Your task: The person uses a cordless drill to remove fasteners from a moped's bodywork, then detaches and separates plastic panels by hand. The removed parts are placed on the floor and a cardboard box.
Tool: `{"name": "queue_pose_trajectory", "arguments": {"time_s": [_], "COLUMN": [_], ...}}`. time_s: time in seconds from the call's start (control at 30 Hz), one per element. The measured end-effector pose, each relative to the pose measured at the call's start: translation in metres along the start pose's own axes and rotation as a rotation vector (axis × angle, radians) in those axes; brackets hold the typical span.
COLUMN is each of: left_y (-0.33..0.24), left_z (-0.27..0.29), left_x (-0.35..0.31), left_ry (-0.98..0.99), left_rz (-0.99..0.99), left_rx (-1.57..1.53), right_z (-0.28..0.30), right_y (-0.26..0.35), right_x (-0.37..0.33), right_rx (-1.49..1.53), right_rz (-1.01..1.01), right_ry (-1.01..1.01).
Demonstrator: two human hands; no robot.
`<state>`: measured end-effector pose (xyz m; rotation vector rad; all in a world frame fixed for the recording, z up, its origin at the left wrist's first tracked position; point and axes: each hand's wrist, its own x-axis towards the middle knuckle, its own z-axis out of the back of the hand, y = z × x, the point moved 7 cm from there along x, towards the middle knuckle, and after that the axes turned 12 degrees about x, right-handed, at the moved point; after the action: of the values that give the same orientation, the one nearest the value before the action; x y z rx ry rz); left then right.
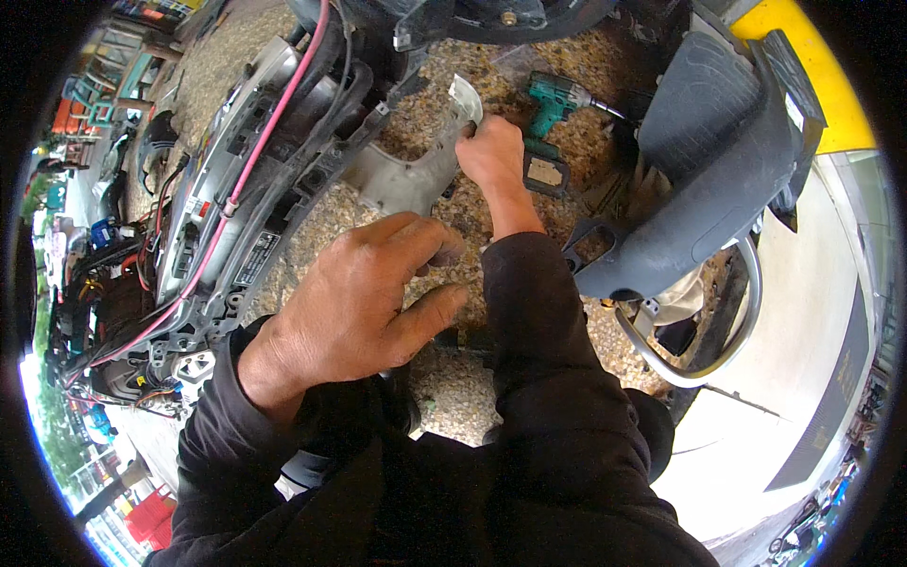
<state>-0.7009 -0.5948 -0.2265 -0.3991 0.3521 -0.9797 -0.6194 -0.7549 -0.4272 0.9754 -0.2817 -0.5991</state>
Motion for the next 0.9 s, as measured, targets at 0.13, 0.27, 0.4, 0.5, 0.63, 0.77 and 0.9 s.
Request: {"name": "queue_pose_trajectory", "arguments": {"time_s": [0.13,0.27,0.4,0.5,0.63,0.77,0.9], "left_y": [-0.011,-0.026,-0.040,-0.050,-0.062,-0.070,-0.075], "left_z": [-0.019,-0.038,-0.054,-0.062,-0.068,-0.071,-0.075], "left_x": [0.007,0.010,0.011,0.012,0.013,0.014,0.015], "left_ry": [0.077,0.174,0.267,0.312,0.334,0.314,0.295], "left_rz": [-0.061,-0.132,-0.183,-0.217,-0.248,-0.266,-0.282], "left_rx": [-0.024,0.011,0.081,0.097,0.103,0.119,0.127], "right_z": [0.017,0.047,0.085,0.109,0.138,0.164,0.185], "right_y": [-0.027,-0.046,-0.054,-0.059,-0.062,-0.060,-0.058], "right_x": [-0.003,-0.006,-0.006,-0.006,-0.008,-0.009,-0.013], "right_rx": [0.213,0.448,0.461,0.482,0.471,0.442,0.430], "right_rz": [-0.092,-0.226,-0.239,-0.232,-0.211,-0.192,-0.172], "right_ry": [0.032,0.157,0.163,0.160,0.120,0.082,0.042]}}
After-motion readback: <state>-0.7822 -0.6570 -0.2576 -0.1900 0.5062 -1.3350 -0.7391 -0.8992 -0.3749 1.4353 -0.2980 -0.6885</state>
